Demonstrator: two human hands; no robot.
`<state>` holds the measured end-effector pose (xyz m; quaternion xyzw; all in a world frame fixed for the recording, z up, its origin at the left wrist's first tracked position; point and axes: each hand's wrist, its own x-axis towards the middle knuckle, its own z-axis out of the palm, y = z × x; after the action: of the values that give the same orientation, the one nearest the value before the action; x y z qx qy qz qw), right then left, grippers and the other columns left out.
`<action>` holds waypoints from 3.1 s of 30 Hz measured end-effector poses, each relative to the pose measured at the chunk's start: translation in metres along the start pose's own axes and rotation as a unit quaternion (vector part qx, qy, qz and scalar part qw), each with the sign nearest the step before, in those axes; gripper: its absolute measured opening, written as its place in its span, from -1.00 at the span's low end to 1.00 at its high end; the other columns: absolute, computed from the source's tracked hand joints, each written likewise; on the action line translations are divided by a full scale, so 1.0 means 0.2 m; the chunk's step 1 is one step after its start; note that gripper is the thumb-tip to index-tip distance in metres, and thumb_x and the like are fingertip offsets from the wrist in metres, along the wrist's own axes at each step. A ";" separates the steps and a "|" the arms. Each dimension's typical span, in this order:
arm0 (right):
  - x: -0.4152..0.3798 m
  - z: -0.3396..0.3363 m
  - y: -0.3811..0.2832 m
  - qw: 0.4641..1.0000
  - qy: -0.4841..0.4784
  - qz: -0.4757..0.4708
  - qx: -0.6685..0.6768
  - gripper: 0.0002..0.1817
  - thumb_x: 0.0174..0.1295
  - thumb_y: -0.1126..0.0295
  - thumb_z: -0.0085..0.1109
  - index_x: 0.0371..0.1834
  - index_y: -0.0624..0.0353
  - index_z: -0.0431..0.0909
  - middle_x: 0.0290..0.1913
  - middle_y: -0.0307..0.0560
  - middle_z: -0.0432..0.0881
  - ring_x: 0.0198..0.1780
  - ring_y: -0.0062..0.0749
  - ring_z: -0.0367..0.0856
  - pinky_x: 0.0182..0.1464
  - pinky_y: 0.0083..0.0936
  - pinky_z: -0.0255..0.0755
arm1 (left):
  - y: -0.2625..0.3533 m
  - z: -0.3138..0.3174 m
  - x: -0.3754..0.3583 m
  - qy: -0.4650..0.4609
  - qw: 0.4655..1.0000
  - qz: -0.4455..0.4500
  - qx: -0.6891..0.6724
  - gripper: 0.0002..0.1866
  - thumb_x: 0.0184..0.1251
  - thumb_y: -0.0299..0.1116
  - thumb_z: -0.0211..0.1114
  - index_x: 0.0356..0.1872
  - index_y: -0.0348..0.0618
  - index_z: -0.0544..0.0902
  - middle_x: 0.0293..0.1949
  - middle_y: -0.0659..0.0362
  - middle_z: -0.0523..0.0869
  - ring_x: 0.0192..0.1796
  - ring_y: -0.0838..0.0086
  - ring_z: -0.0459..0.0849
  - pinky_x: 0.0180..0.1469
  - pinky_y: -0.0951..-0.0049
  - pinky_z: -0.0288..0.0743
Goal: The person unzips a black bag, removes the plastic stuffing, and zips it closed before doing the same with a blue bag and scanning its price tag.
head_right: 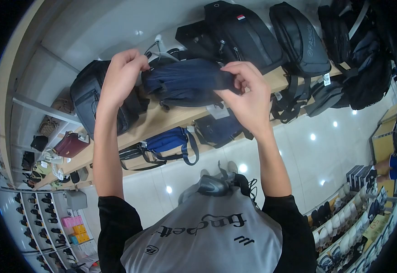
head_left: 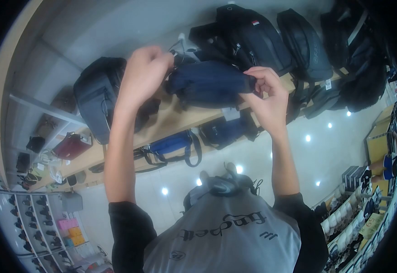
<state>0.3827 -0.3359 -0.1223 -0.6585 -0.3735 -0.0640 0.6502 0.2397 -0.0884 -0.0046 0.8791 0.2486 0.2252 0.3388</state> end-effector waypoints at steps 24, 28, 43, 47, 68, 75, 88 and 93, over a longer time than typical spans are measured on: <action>0.50 0.18 -0.18 0.976 -0.133 0.143 0.100 -0.42 0.36 0.28 0.64 0.42 0.27 0.81 0.19 -0.07 0.89 0.01 -0.50 0.83 -0.08 -0.48 0.61 | -0.23 0.36 -0.46 0.186 0.964 0.180 -0.063 -0.52 0.60 -0.29 0.65 0.42 -0.08 0.72 0.44 -0.11 0.55 0.56 -0.04 0.55 0.59 0.06 0.47; 0.44 0.08 -0.14 0.961 -0.077 0.135 0.227 -0.48 0.48 0.39 0.56 0.47 0.32 0.75 0.43 0.05 0.79 0.07 -0.33 0.90 -0.08 -0.49 0.67 | -0.29 0.40 -0.31 0.270 0.946 0.170 -0.064 -0.76 0.82 -0.29 0.39 0.27 -0.19 0.76 0.44 -0.13 0.48 0.47 -0.06 0.59 0.57 0.02 0.49; 0.18 0.10 0.09 0.993 -0.073 0.089 0.029 -0.70 0.54 0.36 0.62 0.14 0.36 0.84 -0.16 -0.07 0.95 -0.12 -0.56 0.90 0.00 -0.52 0.73 | -0.08 0.40 -0.19 0.360 0.904 0.217 0.079 -0.63 0.54 -0.28 0.61 0.26 -0.12 0.81 0.42 -0.10 0.63 0.53 -0.13 0.53 0.64 -0.08 0.34; 0.25 0.06 0.10 0.979 -0.118 0.112 0.124 -0.79 0.61 0.43 0.50 0.13 0.37 0.84 -0.13 -0.20 0.90 -0.12 -0.59 0.81 -0.02 -0.53 0.68 | 0.02 0.33 -0.01 0.209 0.876 0.418 0.122 -0.51 0.43 -0.25 0.67 0.32 -0.14 0.80 0.41 -0.01 0.80 0.46 -0.07 0.72 0.57 -0.07 0.50; 0.50 0.00 -0.12 0.949 -0.163 0.168 0.213 -0.77 0.73 0.27 0.31 -0.09 0.18 0.76 -0.38 -0.51 0.49 -0.42 -0.87 0.24 -0.38 -0.65 0.07 | 0.14 0.50 0.02 0.191 0.920 0.309 0.147 -0.62 0.37 -0.25 0.73 0.14 -0.03 0.83 0.00 0.16 0.85 0.17 0.12 0.78 0.30 0.03 0.51; 0.51 0.01 -0.08 0.937 -0.166 0.175 0.252 -0.76 0.74 0.27 0.30 -0.08 0.18 0.79 -0.43 -0.53 0.45 -0.46 -0.85 0.19 -0.40 -0.61 0.04 | 0.15 0.54 -0.04 0.200 0.909 0.321 0.177 -0.54 0.37 -0.31 0.72 0.26 -0.01 0.81 0.03 0.17 0.80 0.21 0.11 0.74 0.36 0.00 0.48; 0.20 0.09 0.13 0.981 -0.081 0.063 0.166 -0.57 0.43 0.59 0.57 0.35 0.30 0.79 0.15 -0.25 0.71 -0.03 -0.67 0.71 -0.02 -0.62 0.67 | 0.13 0.59 -0.02 0.265 0.898 0.335 0.110 -0.85 0.33 -0.38 0.62 -0.11 -0.07 0.90 0.09 0.20 0.83 0.32 0.12 0.72 0.48 -0.05 0.43; 0.20 0.13 0.13 0.998 -0.024 -0.052 0.020 -0.66 0.38 0.53 0.64 0.21 0.27 0.90 0.05 -0.14 0.80 -0.18 -0.58 0.72 -0.14 -0.55 0.64 | 0.12 0.61 -0.02 0.267 0.894 0.350 0.088 -0.90 0.35 -0.41 0.59 -0.17 -0.11 0.88 0.09 0.21 0.82 0.32 0.14 0.72 0.51 -0.05 0.39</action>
<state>0.4169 -0.2927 -0.1244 -0.6265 -0.4242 -0.0745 0.6496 0.3122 -0.1652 -0.0698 0.8422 0.0246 0.5326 0.0802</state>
